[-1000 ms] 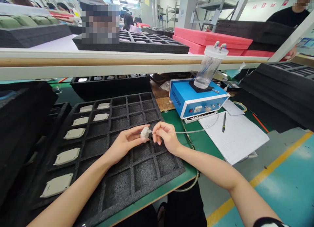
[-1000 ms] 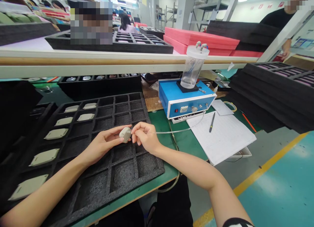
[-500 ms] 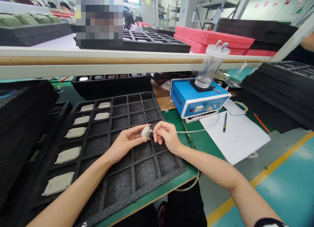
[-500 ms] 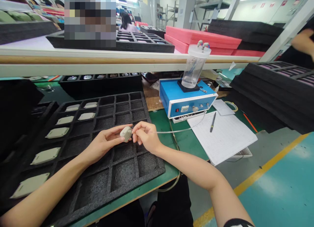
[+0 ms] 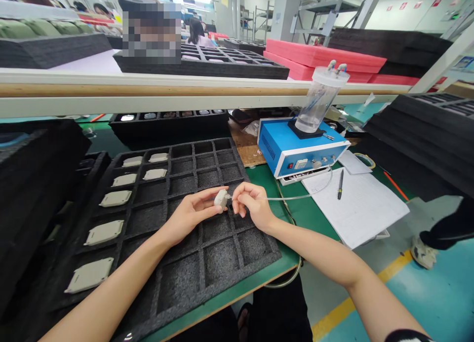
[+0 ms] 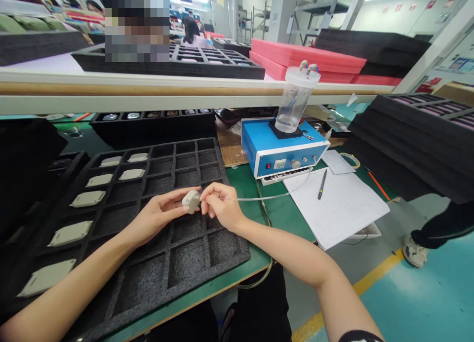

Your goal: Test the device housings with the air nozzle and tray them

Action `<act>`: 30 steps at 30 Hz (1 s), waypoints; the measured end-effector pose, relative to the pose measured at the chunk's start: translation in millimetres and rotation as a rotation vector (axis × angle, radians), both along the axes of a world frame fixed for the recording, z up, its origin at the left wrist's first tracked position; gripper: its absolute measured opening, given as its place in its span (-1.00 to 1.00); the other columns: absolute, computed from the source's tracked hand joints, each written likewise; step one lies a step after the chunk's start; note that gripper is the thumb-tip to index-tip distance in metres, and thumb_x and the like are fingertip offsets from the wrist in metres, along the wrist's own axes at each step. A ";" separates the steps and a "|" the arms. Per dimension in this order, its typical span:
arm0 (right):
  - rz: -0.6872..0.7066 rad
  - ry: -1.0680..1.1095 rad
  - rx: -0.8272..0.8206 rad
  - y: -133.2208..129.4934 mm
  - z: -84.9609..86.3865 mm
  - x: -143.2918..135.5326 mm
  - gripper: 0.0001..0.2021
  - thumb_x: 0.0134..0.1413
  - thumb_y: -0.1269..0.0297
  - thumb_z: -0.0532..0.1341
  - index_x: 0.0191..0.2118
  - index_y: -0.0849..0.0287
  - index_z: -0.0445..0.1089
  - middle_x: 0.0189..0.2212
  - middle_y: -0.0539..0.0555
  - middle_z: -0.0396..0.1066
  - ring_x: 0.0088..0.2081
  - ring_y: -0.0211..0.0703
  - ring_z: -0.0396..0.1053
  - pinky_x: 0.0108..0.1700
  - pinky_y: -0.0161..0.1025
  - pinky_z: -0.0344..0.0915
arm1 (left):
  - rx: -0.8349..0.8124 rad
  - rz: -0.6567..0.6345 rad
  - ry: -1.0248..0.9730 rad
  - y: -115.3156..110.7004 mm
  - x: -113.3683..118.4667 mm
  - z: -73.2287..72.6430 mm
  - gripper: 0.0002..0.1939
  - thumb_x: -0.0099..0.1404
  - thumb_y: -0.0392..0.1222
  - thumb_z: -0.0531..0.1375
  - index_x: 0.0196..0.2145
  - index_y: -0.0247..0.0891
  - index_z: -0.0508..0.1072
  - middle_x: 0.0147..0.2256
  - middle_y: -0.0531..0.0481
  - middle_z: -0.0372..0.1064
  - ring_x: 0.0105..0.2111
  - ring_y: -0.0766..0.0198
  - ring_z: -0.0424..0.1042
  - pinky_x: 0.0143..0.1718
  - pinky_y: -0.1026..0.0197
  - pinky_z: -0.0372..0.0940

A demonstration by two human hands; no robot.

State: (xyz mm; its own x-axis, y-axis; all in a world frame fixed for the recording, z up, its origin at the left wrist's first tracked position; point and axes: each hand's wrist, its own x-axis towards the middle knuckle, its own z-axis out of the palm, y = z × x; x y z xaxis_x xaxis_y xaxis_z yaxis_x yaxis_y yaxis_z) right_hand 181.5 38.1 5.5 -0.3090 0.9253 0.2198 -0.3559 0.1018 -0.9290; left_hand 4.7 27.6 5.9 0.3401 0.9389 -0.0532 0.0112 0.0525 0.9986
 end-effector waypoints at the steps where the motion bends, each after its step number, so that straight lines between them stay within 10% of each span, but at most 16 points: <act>1: -0.001 0.002 0.000 0.0 0.1 0.0 -0.93 -0.15 0.39 0.09 -0.54 0.23 0.28 -0.75 -0.10 0.30 -0.77 -0.43 0.09 -0.68 -0.43 0.01 | -0.002 0.001 0.000 0.0 0.1 0.1 -0.52 0.08 -0.18 0.30 -0.01 -0.16 0.40 -0.05 -0.02 0.43 -0.06 0.18 0.39 0.02 0.18 0.26; 30: -0.010 -0.032 0.005 -0.6 0.5 0.3 -0.93 -0.14 0.36 0.09 -0.54 0.21 0.27 -0.75 -0.11 0.29 -0.76 -0.42 0.09 -0.68 -0.42 0.02 | -0.002 0.016 0.001 -2.1 1.3 3.5 -0.49 0.05 -0.17 0.31 0.00 -0.21 0.41 -0.07 -0.09 0.44 -0.07 0.09 0.41 0.03 0.06 0.26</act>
State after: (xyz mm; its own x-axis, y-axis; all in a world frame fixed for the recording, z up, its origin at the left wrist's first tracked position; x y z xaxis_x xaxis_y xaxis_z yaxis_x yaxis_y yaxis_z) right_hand 181.8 37.5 6.0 -0.3067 0.9272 0.2149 -0.3250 0.1101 -0.9393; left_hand 6.0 25.5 9.4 0.3246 0.9443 -0.0552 0.0119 0.0543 0.9985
